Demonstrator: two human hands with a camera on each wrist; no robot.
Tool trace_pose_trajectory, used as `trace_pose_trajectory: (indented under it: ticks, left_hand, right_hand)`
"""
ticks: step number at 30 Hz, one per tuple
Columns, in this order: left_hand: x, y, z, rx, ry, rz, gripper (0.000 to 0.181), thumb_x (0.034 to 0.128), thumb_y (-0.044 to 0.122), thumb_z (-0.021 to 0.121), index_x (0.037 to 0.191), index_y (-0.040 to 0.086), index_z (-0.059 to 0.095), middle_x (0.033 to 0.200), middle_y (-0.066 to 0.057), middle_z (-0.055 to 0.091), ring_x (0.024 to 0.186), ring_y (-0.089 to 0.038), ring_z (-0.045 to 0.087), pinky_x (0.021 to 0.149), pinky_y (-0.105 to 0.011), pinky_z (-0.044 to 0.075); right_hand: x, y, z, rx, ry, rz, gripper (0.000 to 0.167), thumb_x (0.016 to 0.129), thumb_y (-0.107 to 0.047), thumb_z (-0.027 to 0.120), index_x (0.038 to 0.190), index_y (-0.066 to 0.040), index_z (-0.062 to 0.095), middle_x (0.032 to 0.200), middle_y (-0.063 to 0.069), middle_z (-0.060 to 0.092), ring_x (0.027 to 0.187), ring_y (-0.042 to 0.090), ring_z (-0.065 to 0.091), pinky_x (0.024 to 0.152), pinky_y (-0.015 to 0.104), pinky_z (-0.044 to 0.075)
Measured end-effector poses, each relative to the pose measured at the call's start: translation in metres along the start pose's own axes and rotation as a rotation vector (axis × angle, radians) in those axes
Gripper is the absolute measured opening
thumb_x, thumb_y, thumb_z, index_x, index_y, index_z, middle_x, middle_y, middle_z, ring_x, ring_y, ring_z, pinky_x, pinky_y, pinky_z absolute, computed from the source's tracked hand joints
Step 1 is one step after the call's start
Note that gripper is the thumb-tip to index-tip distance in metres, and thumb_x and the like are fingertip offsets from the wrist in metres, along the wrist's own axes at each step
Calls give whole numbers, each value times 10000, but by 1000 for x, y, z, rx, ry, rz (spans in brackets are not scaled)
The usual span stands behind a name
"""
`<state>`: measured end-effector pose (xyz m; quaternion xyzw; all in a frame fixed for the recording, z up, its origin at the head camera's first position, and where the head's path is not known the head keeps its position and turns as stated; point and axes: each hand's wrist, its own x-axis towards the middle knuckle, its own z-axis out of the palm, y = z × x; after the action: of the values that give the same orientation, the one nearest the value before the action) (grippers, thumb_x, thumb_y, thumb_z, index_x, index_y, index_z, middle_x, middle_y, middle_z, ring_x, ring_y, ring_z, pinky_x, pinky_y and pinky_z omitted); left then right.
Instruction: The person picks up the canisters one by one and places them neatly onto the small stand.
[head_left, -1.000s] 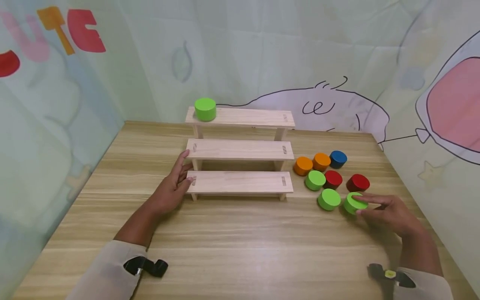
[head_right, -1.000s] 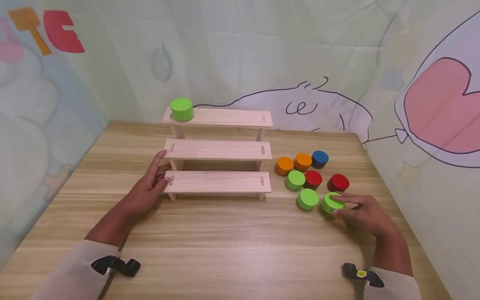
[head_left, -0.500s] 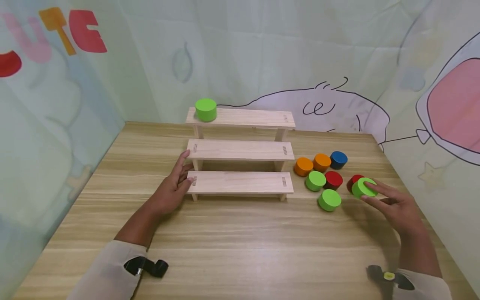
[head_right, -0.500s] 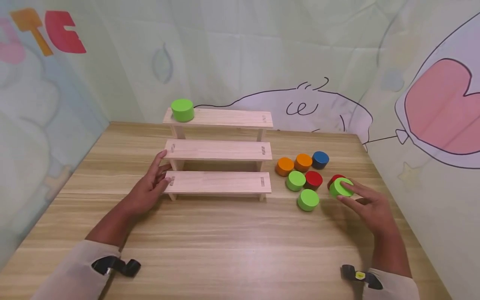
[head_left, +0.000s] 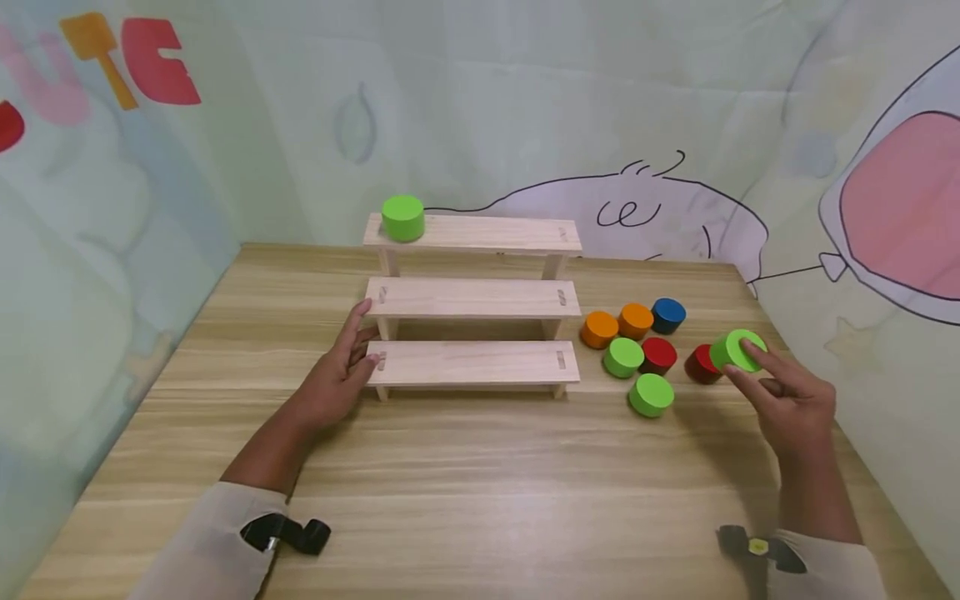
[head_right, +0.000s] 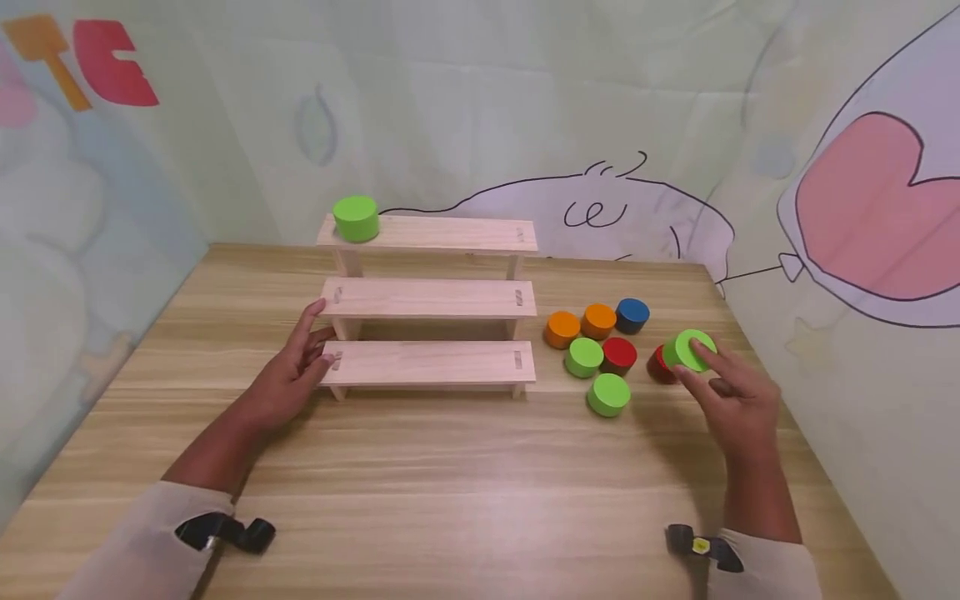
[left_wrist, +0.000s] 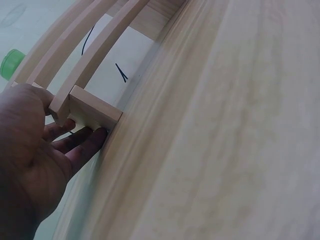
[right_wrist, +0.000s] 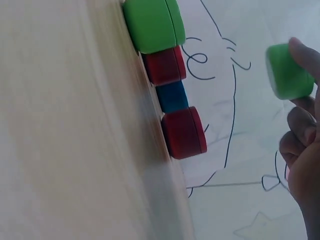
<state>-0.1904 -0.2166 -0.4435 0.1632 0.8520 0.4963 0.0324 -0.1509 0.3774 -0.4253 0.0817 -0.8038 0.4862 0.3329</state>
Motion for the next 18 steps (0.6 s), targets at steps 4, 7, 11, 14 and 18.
trace_pose_trajectory:
  ticks: [4, 7, 11, 14, 18]
  left_hand:
    - [-1, -1, -1, 1, 1, 3, 804, 1180, 145, 432, 1752, 429, -55, 1734, -325, 330, 1503, -524, 521, 1201, -660, 439]
    - [-1, -1, -1, -5, 0, 1, 802, 1181, 151, 432, 1751, 432, -57, 1737, -331, 320, 1509, -538, 506, 1202, -676, 440]
    - [-4, 0, 0, -3, -1, -2, 803, 1180, 140, 431, 1757, 402, -61, 1732, -339, 325, 1508, -543, 506, 1203, -680, 436]
    - [-4, 1, 1, 7, 1, -4, 802, 1179, 139, 435, 1761, 390, -57, 1726, -339, 337, 1498, -535, 521, 1205, -674, 435]
    - [-1, 2, 0, 16, 12, -4, 791, 1182, 160, 438, 1759, 407, -43, 1731, -330, 336, 1504, -537, 512, 1210, -681, 428]
  right_hand:
    - [4, -8, 6, -17, 69, -99, 537, 817, 246, 809, 1313, 52, 743, 1459, -29, 716, 834, -124, 684, 625, 13, 463]
    - [8, -17, 10, -44, 112, -117, 571, 831, 224, 814, 1345, -14, 739, 1495, 46, 695, 825, -84, 652, 610, 24, 434]
    - [10, -31, 15, -19, 148, -129, 573, 825, 243, 802, 1341, 5, 734, 1479, 70, 707, 965, -55, 699, 694, 26, 502]
    - [10, -41, 19, 5, 166, -154, 563, 813, 257, 797, 1325, 32, 736, 1458, 53, 720, 884, -85, 693, 710, 26, 509]
    - [13, -49, 24, 27, 152, -200, 517, 841, 210, 812, 1326, 49, 732, 1459, 85, 718, 820, -100, 679, 698, 28, 497]
